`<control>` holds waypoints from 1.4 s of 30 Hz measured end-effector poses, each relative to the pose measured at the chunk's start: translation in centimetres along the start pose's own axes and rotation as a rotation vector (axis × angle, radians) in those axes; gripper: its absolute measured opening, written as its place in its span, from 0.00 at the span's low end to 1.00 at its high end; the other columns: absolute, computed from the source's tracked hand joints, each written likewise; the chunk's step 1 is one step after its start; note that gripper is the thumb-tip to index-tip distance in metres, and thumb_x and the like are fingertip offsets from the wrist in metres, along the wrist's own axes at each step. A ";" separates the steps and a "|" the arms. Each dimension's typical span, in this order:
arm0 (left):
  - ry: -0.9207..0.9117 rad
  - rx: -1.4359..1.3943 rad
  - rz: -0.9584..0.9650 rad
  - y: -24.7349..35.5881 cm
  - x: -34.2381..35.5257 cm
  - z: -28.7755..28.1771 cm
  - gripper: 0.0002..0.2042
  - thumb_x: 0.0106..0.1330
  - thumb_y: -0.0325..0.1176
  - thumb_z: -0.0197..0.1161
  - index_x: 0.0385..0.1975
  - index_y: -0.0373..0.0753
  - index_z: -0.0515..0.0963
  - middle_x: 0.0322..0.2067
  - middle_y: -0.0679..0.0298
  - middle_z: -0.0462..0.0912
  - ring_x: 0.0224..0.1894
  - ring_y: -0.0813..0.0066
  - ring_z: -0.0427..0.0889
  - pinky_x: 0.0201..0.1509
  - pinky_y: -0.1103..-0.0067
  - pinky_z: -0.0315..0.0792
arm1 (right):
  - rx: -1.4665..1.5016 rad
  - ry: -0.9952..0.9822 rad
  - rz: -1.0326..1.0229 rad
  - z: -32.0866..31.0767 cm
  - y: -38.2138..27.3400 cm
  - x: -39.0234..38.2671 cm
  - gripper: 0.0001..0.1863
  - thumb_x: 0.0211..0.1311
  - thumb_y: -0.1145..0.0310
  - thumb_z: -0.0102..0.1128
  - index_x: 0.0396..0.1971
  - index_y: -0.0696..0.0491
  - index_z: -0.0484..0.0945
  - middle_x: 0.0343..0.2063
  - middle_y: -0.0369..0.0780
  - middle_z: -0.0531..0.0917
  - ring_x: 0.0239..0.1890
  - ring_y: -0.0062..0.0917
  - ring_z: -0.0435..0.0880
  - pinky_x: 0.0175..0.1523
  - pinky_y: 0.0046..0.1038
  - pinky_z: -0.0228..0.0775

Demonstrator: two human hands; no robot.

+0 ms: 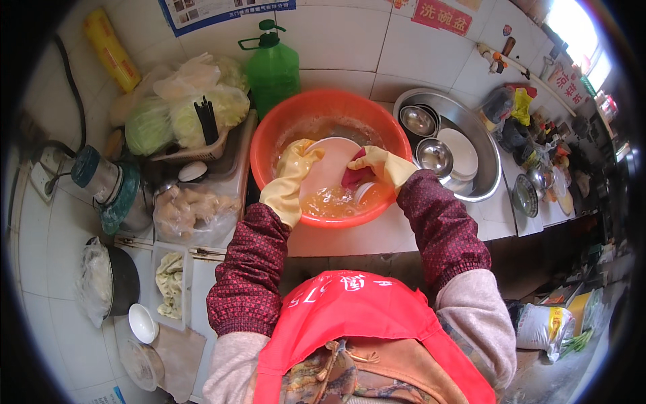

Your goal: The person washes various dishes in a red basin using a pink sponge. They scrub plates, bowls, and metal cups, then place the cleaned items into a larger metal basin nearby.

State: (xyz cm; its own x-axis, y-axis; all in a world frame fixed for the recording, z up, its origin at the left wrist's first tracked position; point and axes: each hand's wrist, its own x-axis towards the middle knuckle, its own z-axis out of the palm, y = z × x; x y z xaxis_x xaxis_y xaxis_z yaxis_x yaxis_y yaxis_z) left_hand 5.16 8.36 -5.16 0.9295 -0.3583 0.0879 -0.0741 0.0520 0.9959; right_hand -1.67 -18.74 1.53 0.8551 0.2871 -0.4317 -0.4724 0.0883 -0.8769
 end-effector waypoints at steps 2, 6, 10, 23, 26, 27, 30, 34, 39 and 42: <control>-0.025 -0.046 -0.001 0.0 0.0 0.1 0.12 0.73 0.32 0.77 0.51 0.37 0.87 0.42 0.69 0.90 0.44 0.80 0.85 0.51 0.78 0.79 | -0.323 0.048 -0.147 0.6 -0.8 0.2 0.12 0.68 0.73 0.69 0.46 0.63 0.90 0.39 0.46 0.93 0.44 0.35 0.94 0.51 0.37 0.85; -0.157 -0.186 -0.056 -0.9 0.1 0.3 0.10 0.73 0.28 0.74 0.52 0.36 0.86 0.43 0.67 0.91 0.46 0.79 0.86 0.54 0.77 0.80 | -1.241 0.217 -0.347 3.0 -5.8 1.3 0.10 0.60 0.76 0.68 0.42 0.59 0.90 0.37 0.50 0.92 0.44 0.41 0.93 0.47 0.38 0.81; -0.058 -0.014 0.215 -1.3 0.5 0.2 0.08 0.73 0.23 0.70 0.50 0.37 0.87 0.42 0.68 0.91 0.45 0.78 0.87 0.53 0.76 0.81 | -1.113 0.172 -0.369 8.5 -8.1 2.1 0.12 0.58 0.74 0.71 0.44 0.53 0.90 0.36 0.50 0.90 0.43 0.42 0.92 0.47 0.39 0.81; 0.188 -0.196 0.103 1.5 -0.3 0.2 0.10 0.73 0.26 0.74 0.51 0.33 0.87 0.42 0.65 0.92 0.42 0.78 0.89 0.49 0.77 0.83 | -0.012 0.087 -0.332 -0.8 0.7 3.1 0.11 0.71 0.70 0.74 0.49 0.59 0.89 0.37 0.39 0.92 0.39 0.27 0.91 0.49 0.29 0.82; 0.341 -0.260 0.100 1.3 0.2 -0.4 0.11 0.72 0.27 0.76 0.51 0.33 0.87 0.41 0.65 0.92 0.39 0.76 0.88 0.47 0.76 0.83 | 0.312 0.129 -0.210 0.2 3.4 2.4 0.13 0.76 0.66 0.73 0.54 0.54 0.88 0.40 0.38 0.92 0.40 0.26 0.91 0.48 0.27 0.82; 0.410 -0.262 0.104 1.1 0.5 -0.7 0.11 0.73 0.28 0.76 0.51 0.32 0.87 0.40 0.65 0.92 0.38 0.76 0.88 0.46 0.76 0.83 | 0.442 0.086 -0.170 0.9 4.0 2.4 0.13 0.78 0.65 0.72 0.56 0.53 0.87 0.41 0.38 0.92 0.40 0.26 0.91 0.48 0.27 0.82; 0.577 -0.384 0.072 0.7 1.1 -1.3 0.11 0.74 0.27 0.76 0.51 0.32 0.87 0.40 0.63 0.91 0.37 0.75 0.88 0.44 0.75 0.82 | 0.117 0.185 -0.279 3.9 5.0 3.2 0.12 0.80 0.62 0.69 0.52 0.53 0.86 0.43 0.39 0.93 0.43 0.29 0.93 0.49 0.32 0.87; 0.603 -0.506 0.134 0.8 1.3 -1.5 0.11 0.75 0.26 0.74 0.54 0.32 0.87 0.42 0.62 0.92 0.38 0.72 0.89 0.43 0.72 0.84 | 0.309 0.034 -0.267 8.7 5.6 2.9 0.12 0.84 0.64 0.62 0.54 0.57 0.86 0.49 0.41 0.93 0.50 0.30 0.93 0.57 0.32 0.87; 0.646 -0.616 0.146 1.8 0.6 -0.5 0.10 0.77 0.27 0.71 0.55 0.35 0.87 0.44 0.59 0.92 0.39 0.67 0.91 0.42 0.69 0.85 | -0.270 -0.074 -0.425 9.2 4.9 -1.7 0.18 0.77 0.74 0.65 0.63 0.62 0.85 0.56 0.44 0.91 0.59 0.26 0.88 0.65 0.30 0.79; 0.733 -0.540 0.039 2.5 0.4 -0.3 0.15 0.78 0.32 0.72 0.60 0.37 0.84 0.48 0.57 0.92 0.44 0.65 0.91 0.45 0.67 0.86 | -0.611 -0.019 0.044 7.1 1.8 -1.9 0.25 0.64 0.69 0.75 0.60 0.63 0.87 0.55 0.41 0.91 0.58 0.25 0.87 0.64 0.33 0.79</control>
State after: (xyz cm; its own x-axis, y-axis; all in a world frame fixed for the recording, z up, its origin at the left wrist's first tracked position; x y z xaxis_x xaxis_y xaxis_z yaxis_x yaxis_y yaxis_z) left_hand 5.51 8.65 -2.63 0.9405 0.3253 -0.0986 -0.1023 0.5475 0.8306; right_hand -5.65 -12.34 2.28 0.8310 0.2954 -0.4713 -0.2943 -0.4855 -0.8232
